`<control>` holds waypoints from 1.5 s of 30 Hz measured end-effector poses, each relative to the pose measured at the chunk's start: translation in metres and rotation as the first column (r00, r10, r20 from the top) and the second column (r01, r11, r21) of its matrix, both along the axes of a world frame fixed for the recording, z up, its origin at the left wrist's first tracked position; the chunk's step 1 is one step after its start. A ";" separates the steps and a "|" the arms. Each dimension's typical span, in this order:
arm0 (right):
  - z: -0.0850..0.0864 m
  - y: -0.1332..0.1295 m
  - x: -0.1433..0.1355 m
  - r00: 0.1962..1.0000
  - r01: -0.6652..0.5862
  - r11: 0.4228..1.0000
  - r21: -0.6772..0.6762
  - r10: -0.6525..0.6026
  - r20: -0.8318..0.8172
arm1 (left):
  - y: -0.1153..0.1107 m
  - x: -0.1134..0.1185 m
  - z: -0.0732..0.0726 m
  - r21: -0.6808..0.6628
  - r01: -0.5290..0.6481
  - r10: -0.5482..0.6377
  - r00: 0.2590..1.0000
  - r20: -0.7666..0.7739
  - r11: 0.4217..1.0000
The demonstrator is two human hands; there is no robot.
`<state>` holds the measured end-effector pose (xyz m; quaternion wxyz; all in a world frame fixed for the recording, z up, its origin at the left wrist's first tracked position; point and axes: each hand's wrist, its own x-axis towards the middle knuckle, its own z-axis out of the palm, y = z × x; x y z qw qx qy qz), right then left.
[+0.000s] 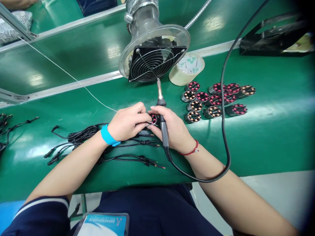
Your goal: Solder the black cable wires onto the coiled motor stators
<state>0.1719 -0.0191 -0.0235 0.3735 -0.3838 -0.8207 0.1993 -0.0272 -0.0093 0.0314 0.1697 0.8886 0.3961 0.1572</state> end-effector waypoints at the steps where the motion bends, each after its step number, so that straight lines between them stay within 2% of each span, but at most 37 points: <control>1: 0.000 0.000 0.000 1.000 -0.003 1.000 0.009 0.003 -0.001 | 0.000 0.000 0.000 0.019 0.004 -0.003 1.000 -0.014 1.000; 6: 0.000 0.000 -0.002 1.000 0.025 1.000 0.003 -0.025 -0.015 | -0.003 0.003 -0.001 0.121 -0.003 0.016 0.995 -0.103 0.993; 10: 0.001 0.000 -0.003 0.992 0.126 0.990 -0.060 -0.125 0.009 | -0.008 0.011 -0.001 0.193 -0.101 0.148 0.958 -0.247 0.976; 12: 0.000 0.000 -0.003 0.987 0.163 0.984 -0.077 -0.163 0.014 | -0.010 0.015 0.000 0.120 -0.204 0.228 0.941 -0.249 0.972; 15: -0.002 0.001 -0.002 0.983 0.181 0.981 -0.067 -0.180 0.017 | -0.006 0.015 0.001 -0.093 -0.344 0.329 0.933 -0.147 0.934; 17: -0.004 0.002 -0.002 0.986 0.168 0.984 -0.062 -0.166 0.035 | -0.002 0.012 0.000 -0.191 -0.408 0.407 0.912 -0.051 0.893; 20: -0.005 0.002 -0.002 0.989 0.130 0.989 -0.074 -0.124 0.075 | 0.005 0.006 -0.003 -0.263 -0.450 0.479 0.876 0.057 0.854; 22: -0.005 0.002 -0.002 0.991 0.104 0.991 -0.082 -0.096 0.098 | 0.008 0.004 -0.006 -0.319 -0.412 0.450 0.891 0.054 0.854; 26: -0.003 0.002 -0.002 0.990 0.068 0.995 -0.079 -0.058 0.128 | 0.012 0.004 -0.013 -0.393 -0.287 0.307 0.951 -0.012 0.873; 29: -0.001 0.001 -0.001 0.991 0.049 0.995 -0.090 -0.037 0.130 | 0.013 0.001 -0.013 -0.365 -0.177 0.187 0.982 -0.008 0.914; 32: -0.001 0.002 0.001 0.991 0.049 0.991 -0.125 -0.034 0.127 | 0.013 -0.004 -0.007 -0.309 -0.115 0.112 0.993 -0.027 0.944; 35: 0.000 0.004 0.004 0.995 0.045 0.987 -0.155 -0.030 0.098 | 0.010 -0.009 0.002 -0.310 -0.109 0.059 0.985 -0.165 0.944; 39: 0.004 0.004 0.007 0.999 0.050 0.981 -0.186 -0.049 0.014 | 0.006 -0.011 0.008 -0.387 -0.092 -0.055 0.934 -0.352 0.918; 42: 0.009 0.001 0.006 0.993 0.082 0.980 -0.179 -0.095 -0.063 | 0.008 -0.010 0.007 -0.393 -0.094 -0.044 0.943 -0.328 0.915; 45: 0.011 -0.002 0.002 0.978 0.080 0.977 -0.198 -0.115 -0.175 | 0.012 -0.010 0.008 -0.455 -0.122 0.051 0.985 -0.164 0.882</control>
